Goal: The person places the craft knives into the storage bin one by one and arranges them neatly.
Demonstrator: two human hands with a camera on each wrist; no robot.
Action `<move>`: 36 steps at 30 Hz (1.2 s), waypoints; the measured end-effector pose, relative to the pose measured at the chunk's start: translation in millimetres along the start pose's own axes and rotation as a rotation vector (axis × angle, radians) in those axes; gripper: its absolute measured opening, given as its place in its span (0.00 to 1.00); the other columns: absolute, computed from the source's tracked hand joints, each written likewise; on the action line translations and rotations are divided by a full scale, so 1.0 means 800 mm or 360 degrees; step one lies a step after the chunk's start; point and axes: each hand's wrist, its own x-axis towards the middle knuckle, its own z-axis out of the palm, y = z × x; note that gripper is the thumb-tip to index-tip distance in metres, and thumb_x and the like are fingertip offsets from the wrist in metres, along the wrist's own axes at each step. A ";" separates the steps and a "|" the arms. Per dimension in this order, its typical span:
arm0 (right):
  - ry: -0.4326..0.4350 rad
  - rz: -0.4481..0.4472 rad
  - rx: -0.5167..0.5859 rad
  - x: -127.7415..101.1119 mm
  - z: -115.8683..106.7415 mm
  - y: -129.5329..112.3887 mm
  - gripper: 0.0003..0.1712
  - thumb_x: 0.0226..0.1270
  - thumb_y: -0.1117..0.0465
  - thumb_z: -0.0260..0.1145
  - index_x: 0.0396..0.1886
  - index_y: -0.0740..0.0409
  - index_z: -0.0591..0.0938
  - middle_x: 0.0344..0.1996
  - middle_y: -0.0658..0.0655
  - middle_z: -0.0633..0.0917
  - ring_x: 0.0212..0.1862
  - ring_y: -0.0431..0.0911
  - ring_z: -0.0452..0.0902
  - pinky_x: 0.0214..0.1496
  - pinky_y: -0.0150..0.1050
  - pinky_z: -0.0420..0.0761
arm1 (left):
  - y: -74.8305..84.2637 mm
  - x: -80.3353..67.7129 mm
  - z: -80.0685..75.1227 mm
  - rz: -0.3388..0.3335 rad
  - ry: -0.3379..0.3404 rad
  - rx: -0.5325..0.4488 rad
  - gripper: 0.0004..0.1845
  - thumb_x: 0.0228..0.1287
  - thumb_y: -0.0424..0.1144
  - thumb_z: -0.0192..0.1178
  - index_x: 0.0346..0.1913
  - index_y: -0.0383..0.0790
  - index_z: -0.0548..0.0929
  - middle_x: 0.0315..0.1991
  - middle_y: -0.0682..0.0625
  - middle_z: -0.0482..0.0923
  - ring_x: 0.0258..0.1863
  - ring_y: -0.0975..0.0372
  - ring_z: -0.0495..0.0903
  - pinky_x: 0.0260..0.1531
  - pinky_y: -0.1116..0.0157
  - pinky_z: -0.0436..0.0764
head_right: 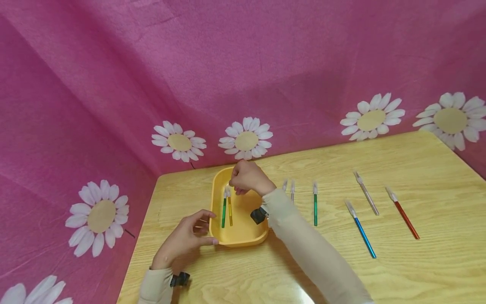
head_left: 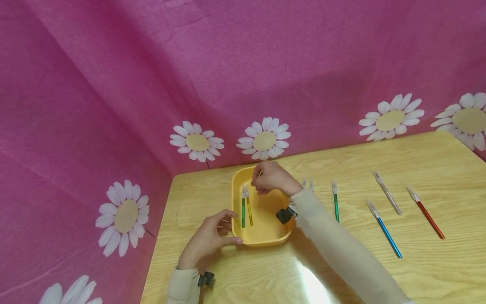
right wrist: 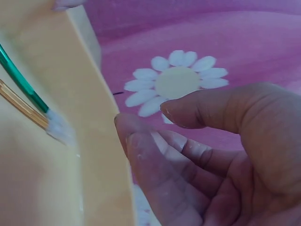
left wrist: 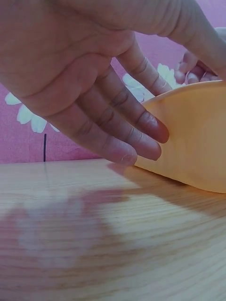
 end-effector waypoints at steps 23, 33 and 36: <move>0.0248 -0.0035 -0.0102 -0.057 -0.098 0.028 0.09 0.69 0.64 0.67 0.40 0.68 0.83 0.29 0.59 0.89 0.26 0.41 0.86 0.35 0.42 0.90 | -0.005 0.000 0.000 0.0031 0.0001 -0.0066 0.30 0.54 0.42 0.81 0.60 0.45 0.80 0.51 0.48 0.86 0.48 0.60 0.85 0.56 0.50 0.85; 0.0331 0.0048 -0.0229 -0.086 -0.149 0.063 0.14 0.69 0.61 0.67 0.44 0.70 0.83 0.30 0.58 0.90 0.27 0.40 0.86 0.34 0.40 0.89 | -0.002 0.001 0.001 0.0029 -0.0016 -0.0076 0.31 0.56 0.42 0.80 0.62 0.44 0.79 0.53 0.49 0.86 0.49 0.59 0.86 0.57 0.50 0.84; 0.0344 0.0089 -0.0231 -0.095 -0.164 0.078 0.16 0.70 0.61 0.67 0.46 0.72 0.82 0.30 0.57 0.90 0.28 0.40 0.86 0.33 0.38 0.88 | -0.002 0.001 0.000 0.0021 -0.0005 -0.0061 0.31 0.55 0.43 0.80 0.62 0.44 0.79 0.53 0.48 0.86 0.48 0.59 0.86 0.57 0.49 0.84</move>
